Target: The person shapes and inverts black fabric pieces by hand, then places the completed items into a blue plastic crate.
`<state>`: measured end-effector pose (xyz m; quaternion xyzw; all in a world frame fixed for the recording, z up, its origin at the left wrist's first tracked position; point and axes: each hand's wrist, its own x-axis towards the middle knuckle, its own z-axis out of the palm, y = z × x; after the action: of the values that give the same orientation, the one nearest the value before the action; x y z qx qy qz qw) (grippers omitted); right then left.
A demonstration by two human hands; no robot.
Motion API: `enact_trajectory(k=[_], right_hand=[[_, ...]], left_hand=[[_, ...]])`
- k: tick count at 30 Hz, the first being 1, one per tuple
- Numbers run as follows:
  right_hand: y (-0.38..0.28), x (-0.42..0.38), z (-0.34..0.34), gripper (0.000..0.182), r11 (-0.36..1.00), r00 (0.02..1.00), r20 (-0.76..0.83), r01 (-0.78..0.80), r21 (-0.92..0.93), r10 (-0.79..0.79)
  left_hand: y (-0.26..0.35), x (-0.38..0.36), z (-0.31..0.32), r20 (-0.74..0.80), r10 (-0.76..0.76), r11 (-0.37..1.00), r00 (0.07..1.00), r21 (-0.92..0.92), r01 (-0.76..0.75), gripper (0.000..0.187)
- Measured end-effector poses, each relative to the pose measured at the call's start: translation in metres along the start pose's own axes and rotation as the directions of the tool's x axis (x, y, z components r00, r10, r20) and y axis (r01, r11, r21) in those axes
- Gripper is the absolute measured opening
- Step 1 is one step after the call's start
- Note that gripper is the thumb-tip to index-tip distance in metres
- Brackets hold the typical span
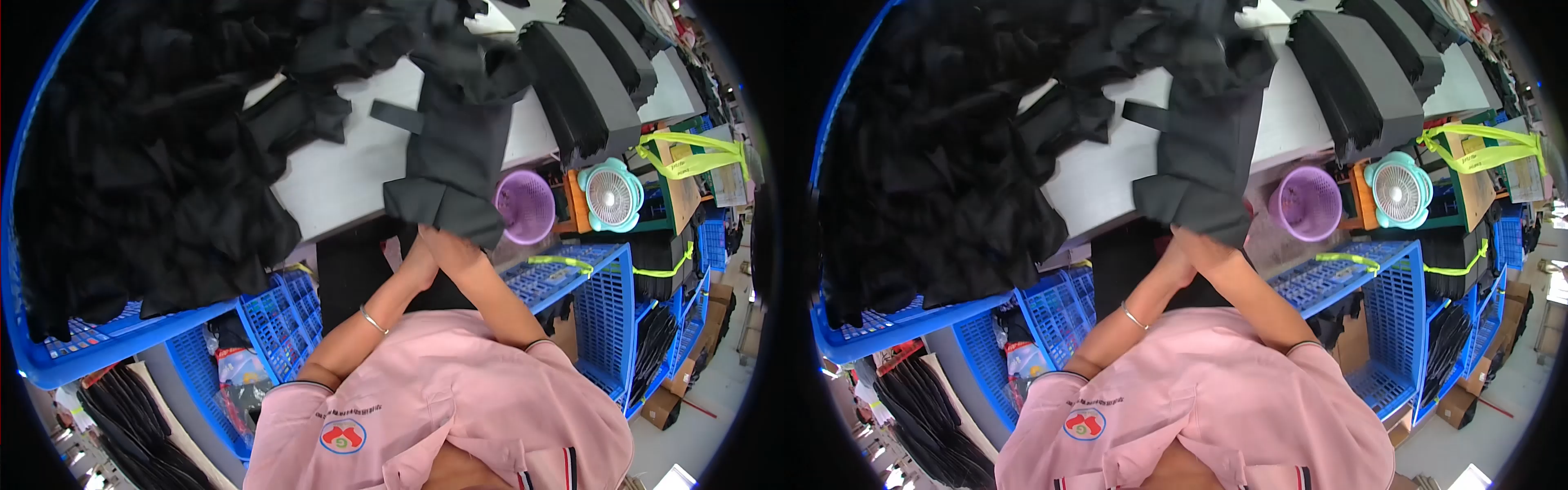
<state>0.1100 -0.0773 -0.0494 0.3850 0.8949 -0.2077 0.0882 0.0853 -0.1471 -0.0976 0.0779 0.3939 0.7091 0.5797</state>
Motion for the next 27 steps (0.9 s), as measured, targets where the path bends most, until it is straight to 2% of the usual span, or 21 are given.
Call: enact_trajectory(k=[3,4,5,6,7,8,9,10,11,12,13,14,15,16,17,19,21,23,24,27], right_hand=[[0.016,0.023,0.001,0.032,0.988,0.973,0.174,0.156,0.0,-0.154],[0.017,0.03,-0.001,0.033,0.977,0.953,0.221,0.212,0.005,-0.208],[-0.003,0.028,-0.032,0.033,0.986,0.993,0.059,0.097,0.137,-0.106],[0.004,0.021,-0.018,0.034,0.939,0.87,-0.365,0.342,-0.037,-0.331],[0.009,-0.003,-0.008,0.034,0.844,0.555,-0.654,0.461,-0.272,-0.514],[0.011,-0.003,-0.005,0.035,0.899,0.759,-0.496,0.421,-0.118,-0.42],[0.011,0.004,-0.006,0.037,0.941,0.9,-0.301,0.338,0.02,-0.317],[0.007,0.01,-0.012,0.038,0.965,0.974,-0.073,0.221,0.137,-0.213],[0.004,0.014,-0.016,0.04,0.971,0.979,0.166,0.082,0.224,-0.121],[0.028,0.01,0.013,0.04,0.895,0.887,-0.119,0.442,-0.064,-0.447],[0.034,0.0,0.016,0.037,0.88,0.861,-0.179,0.466,-0.094,-0.476],[0.037,-0.012,0.02,0.035,0.867,0.835,-0.234,0.484,-0.118,-0.498],[0.043,-0.014,0.026,0.036,0.817,0.773,-0.267,0.531,-0.224,-0.576],[0.049,-0.016,0.033,0.038,0.759,0.702,-0.296,0.559,-0.332,-0.647],[0.049,-0.018,0.038,0.037,0.746,0.655,-0.357,0.581,-0.326,-0.666],[0.043,-0.03,0.042,0.034,0.711,0.547,-0.47,0.627,-0.319,-0.693],[0.034,-0.043,0.034,0.034,0.743,0.632,-0.453,0.66,-0.11,-0.629],[0.02,-0.057,0.007,0.03,0.8,0.8,-0.289,0.58,0.151,-0.525],[0.019,-0.063,0.005,0.022,0.845,0.822,-0.264,0.533,0.043,-0.505],[0.016,-0.071,-0.007,0.02,0.85,0.781,-0.387,0.526,-0.019,-0.491]], left_hand=[[-0.011,0.009,-0.008,-0.054,0.081,0.987,0.995,-0.135,-0.087,0.028],[-0.011,0.012,-0.021,-0.032,-0.014,0.997,0.999,0.075,0.016,0.023],[-0.016,0.013,-0.022,-0.131,-0.027,0.978,0.991,0.202,0.054,0.021],[-0.022,0.01,-0.036,-0.024,0.125,0.932,0.992,0.345,-0.109,0.023],[-0.026,0.001,-0.042,0.002,0.102,0.922,0.995,0.375,-0.095,0.024],[-0.029,-0.009,-0.046,0.028,0.079,0.91,0.997,0.405,-0.083,0.026],[-0.027,-0.006,-0.05,-0.016,-0.068,0.935,0.998,0.348,0.069,0.029],[-0.022,-0.005,-0.052,-0.052,-0.216,0.932,0.975,0.286,0.222,0.034],[-0.011,-0.005,-0.054,0.016,-0.247,0.896,0.969,0.386,0.222,0.034],[-0.003,-0.011,-0.054,-0.002,-0.16,0.885,0.987,0.444,0.144,0.035],[0.01,-0.024,-0.049,-0.021,-0.078,0.866,0.997,0.494,0.079,0.036],[0.014,-0.027,-0.063,-0.043,-0.083,0.929,0.996,0.358,0.093,0.039],[0.021,-0.024,-0.077,-0.063,-0.084,0.972,0.995,0.217,0.096,0.042],[0.044,-0.031,-0.063,0.053,0.013,0.998,0.999,-0.067,-0.01,0.044],[0.063,-0.036,-0.053,0.048,-0.027,0.995,0.998,-0.09,0.031,0.049],[0.073,-0.035,-0.047,0.028,0.021,0.992,0.999,-0.128,-0.017,0.05],[0.073,-0.027,-0.039,-0.061,-0.048,0.998,0.997,-0.049,0.045,0.047],[0.07,-0.023,-0.029,-0.105,-0.074,0.997,0.992,-0.042,0.07,0.044],[0.068,-0.023,-0.024,-0.105,-0.072,0.995,0.992,-0.073,0.065,0.043],[0.066,-0.025,-0.016,-0.117,-0.076,0.995,0.99,-0.067,0.068,0.04]])
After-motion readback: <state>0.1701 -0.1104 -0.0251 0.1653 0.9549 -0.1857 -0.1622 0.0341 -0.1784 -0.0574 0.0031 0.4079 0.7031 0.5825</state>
